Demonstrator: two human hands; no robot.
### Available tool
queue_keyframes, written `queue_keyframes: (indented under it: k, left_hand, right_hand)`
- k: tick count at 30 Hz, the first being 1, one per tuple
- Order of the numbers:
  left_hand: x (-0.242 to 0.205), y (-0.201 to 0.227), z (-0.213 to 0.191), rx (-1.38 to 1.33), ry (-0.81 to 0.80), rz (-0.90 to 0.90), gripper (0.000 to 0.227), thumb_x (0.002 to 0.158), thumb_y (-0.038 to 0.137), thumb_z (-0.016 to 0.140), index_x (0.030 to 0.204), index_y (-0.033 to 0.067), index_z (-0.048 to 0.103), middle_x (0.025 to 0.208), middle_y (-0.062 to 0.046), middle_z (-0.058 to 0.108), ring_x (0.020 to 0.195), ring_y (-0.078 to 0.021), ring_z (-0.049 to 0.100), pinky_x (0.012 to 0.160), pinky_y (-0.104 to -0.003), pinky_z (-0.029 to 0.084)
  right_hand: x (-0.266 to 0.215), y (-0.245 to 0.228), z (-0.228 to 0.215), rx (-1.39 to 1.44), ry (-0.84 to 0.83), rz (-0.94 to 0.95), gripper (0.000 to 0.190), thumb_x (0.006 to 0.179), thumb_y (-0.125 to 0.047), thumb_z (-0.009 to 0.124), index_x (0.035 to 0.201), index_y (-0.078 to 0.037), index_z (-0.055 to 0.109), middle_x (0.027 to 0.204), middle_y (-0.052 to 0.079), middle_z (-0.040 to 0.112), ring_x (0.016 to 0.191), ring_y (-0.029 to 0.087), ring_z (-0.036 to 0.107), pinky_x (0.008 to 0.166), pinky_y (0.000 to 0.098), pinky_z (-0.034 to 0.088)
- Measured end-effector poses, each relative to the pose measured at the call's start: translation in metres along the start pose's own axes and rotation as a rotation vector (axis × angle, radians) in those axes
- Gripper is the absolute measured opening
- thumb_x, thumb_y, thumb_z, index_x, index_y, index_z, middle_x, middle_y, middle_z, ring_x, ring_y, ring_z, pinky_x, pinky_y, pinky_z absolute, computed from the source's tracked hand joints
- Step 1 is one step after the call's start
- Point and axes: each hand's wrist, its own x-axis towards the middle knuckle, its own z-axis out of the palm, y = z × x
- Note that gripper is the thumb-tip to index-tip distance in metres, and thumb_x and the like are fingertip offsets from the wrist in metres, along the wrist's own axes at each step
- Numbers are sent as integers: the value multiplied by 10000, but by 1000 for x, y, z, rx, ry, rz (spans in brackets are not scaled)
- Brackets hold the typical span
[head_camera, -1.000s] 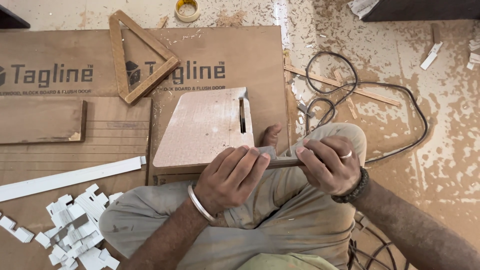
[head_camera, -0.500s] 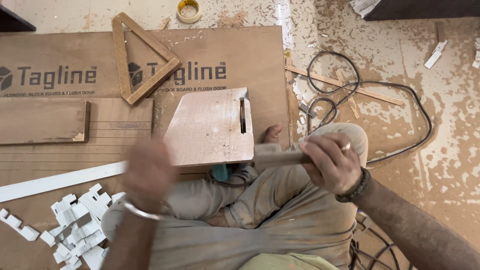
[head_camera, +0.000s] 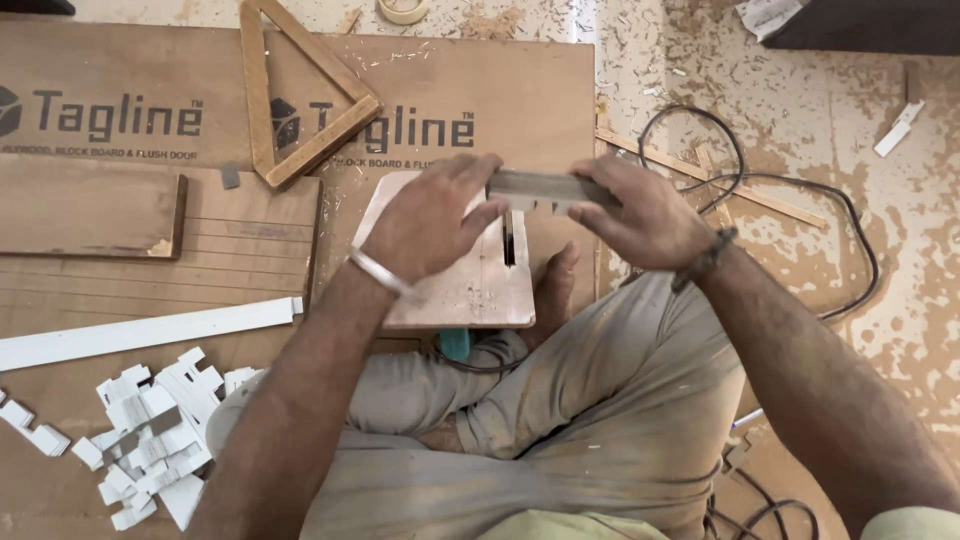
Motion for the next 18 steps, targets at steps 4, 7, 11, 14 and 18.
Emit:
queue_keyframes:
  k: [4, 7, 11, 14, 18]
  left_hand:
    - [36, -37, 19, -108, 19, -21, 576, 1061, 389, 562, 1443, -36, 495, 1393, -270, 578, 1323, -388, 535, 1135, -488, 418]
    - [52, -60, 37, -221, -67, -130, 520, 1012, 314, 573, 1424, 0, 525, 1316, -231, 603, 1208, -340, 588, 1077, -472, 452]
    - [65, -88, 68, -245, -202, -214, 369, 964, 230, 614, 1275, 32, 637, 1188, -171, 655, 1112, -294, 623, 1045, -454, 489]
    - [65, -98, 87, -279, -260, -293, 319, 951, 201, 627, 1223, 40, 667, 1147, -153, 675, 1084, -278, 637, 1035, -448, 498]
    - [66, -98, 97, -354, -309, -362, 295, 943, 205, 630, 1192, 53, 678, 1114, -136, 687, 1059, -263, 651, 1013, -437, 508]
  right_hand:
    - [45, 23, 9, 53, 23, -101, 463, 981, -307, 653, 1321, -4, 569, 1111, 174, 668, 955, 285, 667, 812, 419, 545]
    - [73, 35, 28, 129, -16, -81, 469, 969, -316, 660, 1321, -12, 597, 1102, 185, 692, 989, 290, 689, 849, 411, 556]
    - [102, 56, 67, 163, -92, -86, 448, 971, -297, 658, 1307, -6, 603, 1141, 192, 695, 1039, 306, 684, 890, 421, 547]
    - [112, 66, 89, 162, -114, -45, 447, 966, -295, 658, 1315, -23, 597, 1167, 189, 686, 1053, 315, 679, 902, 423, 543]
    - [116, 84, 106, 107, -107, -106, 413, 985, -272, 649, 1308, -19, 603, 1202, 216, 647, 1061, 341, 660, 914, 430, 541]
